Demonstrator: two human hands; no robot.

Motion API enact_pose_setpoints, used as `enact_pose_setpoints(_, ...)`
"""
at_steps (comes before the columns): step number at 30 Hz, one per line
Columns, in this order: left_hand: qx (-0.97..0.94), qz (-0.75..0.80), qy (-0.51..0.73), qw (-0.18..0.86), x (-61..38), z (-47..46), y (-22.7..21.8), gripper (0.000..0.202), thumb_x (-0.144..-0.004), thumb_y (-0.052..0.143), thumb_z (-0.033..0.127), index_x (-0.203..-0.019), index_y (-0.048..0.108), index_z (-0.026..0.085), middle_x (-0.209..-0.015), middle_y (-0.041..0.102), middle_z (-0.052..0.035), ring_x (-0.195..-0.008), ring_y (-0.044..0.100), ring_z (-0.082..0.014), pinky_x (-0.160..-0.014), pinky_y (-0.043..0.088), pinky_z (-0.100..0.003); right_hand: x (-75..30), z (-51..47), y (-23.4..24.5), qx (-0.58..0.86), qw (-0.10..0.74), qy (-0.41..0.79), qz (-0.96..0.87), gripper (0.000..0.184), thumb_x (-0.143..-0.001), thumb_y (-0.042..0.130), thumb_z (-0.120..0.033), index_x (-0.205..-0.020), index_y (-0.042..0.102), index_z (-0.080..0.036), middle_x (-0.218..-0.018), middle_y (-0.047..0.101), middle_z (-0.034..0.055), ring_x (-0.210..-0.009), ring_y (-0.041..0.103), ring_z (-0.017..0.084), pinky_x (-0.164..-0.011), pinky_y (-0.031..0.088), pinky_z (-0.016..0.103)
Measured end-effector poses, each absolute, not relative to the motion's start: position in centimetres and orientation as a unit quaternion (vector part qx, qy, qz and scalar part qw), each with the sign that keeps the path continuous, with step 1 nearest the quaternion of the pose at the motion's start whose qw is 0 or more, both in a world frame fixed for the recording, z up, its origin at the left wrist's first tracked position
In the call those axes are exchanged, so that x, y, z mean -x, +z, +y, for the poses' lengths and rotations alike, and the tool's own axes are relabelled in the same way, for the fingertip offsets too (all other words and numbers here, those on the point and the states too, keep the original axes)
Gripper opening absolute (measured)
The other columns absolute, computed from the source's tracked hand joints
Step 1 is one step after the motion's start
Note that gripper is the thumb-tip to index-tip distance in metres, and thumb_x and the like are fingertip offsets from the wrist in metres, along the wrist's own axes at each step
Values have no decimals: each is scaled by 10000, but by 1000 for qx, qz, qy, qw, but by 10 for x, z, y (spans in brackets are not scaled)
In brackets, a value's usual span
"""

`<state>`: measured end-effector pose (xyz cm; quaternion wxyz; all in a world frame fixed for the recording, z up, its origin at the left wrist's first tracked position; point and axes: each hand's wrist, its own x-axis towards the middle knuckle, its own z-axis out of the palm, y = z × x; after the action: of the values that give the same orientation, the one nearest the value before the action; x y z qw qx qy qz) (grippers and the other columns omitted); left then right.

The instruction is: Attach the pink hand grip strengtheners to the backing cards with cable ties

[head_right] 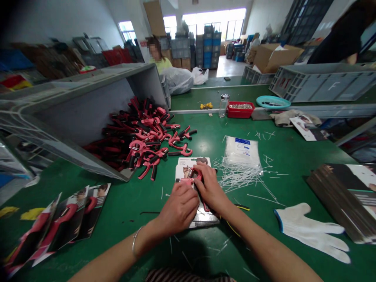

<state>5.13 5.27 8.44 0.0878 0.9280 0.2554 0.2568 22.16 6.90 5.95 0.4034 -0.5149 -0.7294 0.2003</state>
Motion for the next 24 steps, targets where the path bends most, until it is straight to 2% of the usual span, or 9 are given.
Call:
enact_pose_setpoints(2,-945,236,212,82,-45,48,84,193,-941,467,187,-817,615,176,-852,618,-52,-907,531,-208,-967,375,-429,-222,76,57,510,399,195,-736,356,-924,515,-227,-1280,507,-235,-1375,529,106,-1318,420,265,-1102,310,502)
enact_pose_setpoints(5,-919,311,219,108,-31,51,90,154,-945,515,300,-994,609,188,-1074,612,-84,-1061,519,-235,-989,381,-434,-223,84,61,511,403,182,-737,330,-919,531,-232,-1249,526,-229,-1339,556,102,-1285,453,267,-1079,331,496)
enact_pose_setpoints(7,-881,395,235,111,-21,54,94,343,-895,590,444,-1104,568,172,-1145,580,-117,-1089,507,-267,-948,413,-443,-225,82,70,514,406,164,-738,294,-922,542,-236,-1215,548,-225,-1302,577,101,-1253,471,268,-1056,349,486)
enact_pose_setpoints(10,-851,468,209,115,-9,54,94,513,-792,666,574,-1073,557,160,-1020,579,-102,-977,534,-271,-860,456,-434,-227,61,87,507,358,164,-766,124,-946,535,-244,-1036,617,-223,-1078,656,70,-1072,547,246,-949,420,425)
enact_pose_setpoints(13,-856,462,195,128,-7,52,89,331,-850,636,447,-1008,575,163,-973,565,-85,-940,542,-244,-834,468,-390,-220,35,98,490,273,159,-813,100,-948,540,-229,-906,629,-209,-896,660,51,-903,552,228,-841,445,380)
enact_pose_setpoints(16,-856,457,202,134,-11,52,87,93,-881,561,244,-913,596,164,-905,560,-73,-877,550,-216,-792,470,-350,-205,22,98,490,199,84,-844,84,-920,572,-222,-909,643,-178,-888,661,94,-889,538,260,-810,441,405)
enact_pose_setpoints(18,-856,450,207,147,-11,51,88,88,-885,546,218,-901,614,164,-892,566,-71,-866,557,-212,-790,473,-346,-198,22,96,491,168,44,-854,94,-913,569,-205,-895,648,-158,-887,667,122,-897,539,280,-800,441,420)
enact_pose_setpoints(20,-853,440,216,182,-5,51,88,155,-922,529,261,-983,638,170,-949,584,-79,-910,572,-211,-831,478,-351,-197,27,94,491,172,53,-853,94,-917,557,-179,-878,640,-161,-894,674,117,-902,545,275,-800,447,410)
enact_pose_setpoints(24,-817,437,245,285,15,52,83,204,-963,494,261,-1064,661,202,-998,629,-63,-960,606,-185,-883,475,-324,-207,33,91,490,244,176,-818,61,-914,595,-180,-862,620,-201,-900,676,39,-897,560,222,-790,460,349)
